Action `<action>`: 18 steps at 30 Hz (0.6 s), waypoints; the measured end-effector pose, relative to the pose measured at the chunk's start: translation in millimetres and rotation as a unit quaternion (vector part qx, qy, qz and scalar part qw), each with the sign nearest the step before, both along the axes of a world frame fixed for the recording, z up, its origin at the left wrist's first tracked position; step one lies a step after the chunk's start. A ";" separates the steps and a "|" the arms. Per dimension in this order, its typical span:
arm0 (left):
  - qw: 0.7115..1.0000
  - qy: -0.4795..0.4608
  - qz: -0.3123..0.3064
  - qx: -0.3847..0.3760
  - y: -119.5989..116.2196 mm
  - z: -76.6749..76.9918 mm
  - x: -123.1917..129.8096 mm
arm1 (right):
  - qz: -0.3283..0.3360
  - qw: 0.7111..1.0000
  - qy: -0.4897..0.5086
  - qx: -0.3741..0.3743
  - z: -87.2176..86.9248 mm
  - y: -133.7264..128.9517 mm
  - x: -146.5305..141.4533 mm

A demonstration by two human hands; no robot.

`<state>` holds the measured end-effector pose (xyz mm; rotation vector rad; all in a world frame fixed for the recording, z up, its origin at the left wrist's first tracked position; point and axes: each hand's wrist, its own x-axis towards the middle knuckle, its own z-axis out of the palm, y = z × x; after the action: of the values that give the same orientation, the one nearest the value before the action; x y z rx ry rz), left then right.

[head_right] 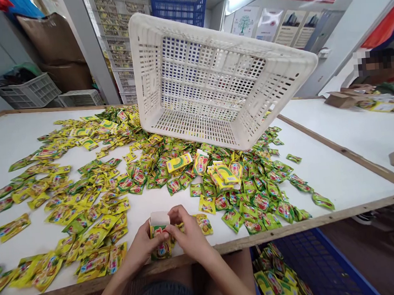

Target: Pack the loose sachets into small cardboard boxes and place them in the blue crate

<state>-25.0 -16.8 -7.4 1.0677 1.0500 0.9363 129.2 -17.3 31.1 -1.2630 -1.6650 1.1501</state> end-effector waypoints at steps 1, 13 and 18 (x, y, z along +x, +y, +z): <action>1.000 -0.004 0.002 0.004 -1.5 -1.1 -0.9 | -0.013 1.000 0.027 -0.006 -4.4 -2.2 -0.2; 0.999 0.016 0.022 0.028 -18.8 3.7 -14.5 | -0.033 0.998 -0.029 0.049 -16.3 -7.9 -10.1; 0.999 0.015 0.015 0.043 -9.3 5.2 -20.1 | -0.046 0.996 -0.012 0.073 -15.4 -3.4 -16.8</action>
<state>-45.1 -26.1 -2.2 1.1431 1.0612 0.9994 112.4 -20.7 15.7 -1.2513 -1.6598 0.9437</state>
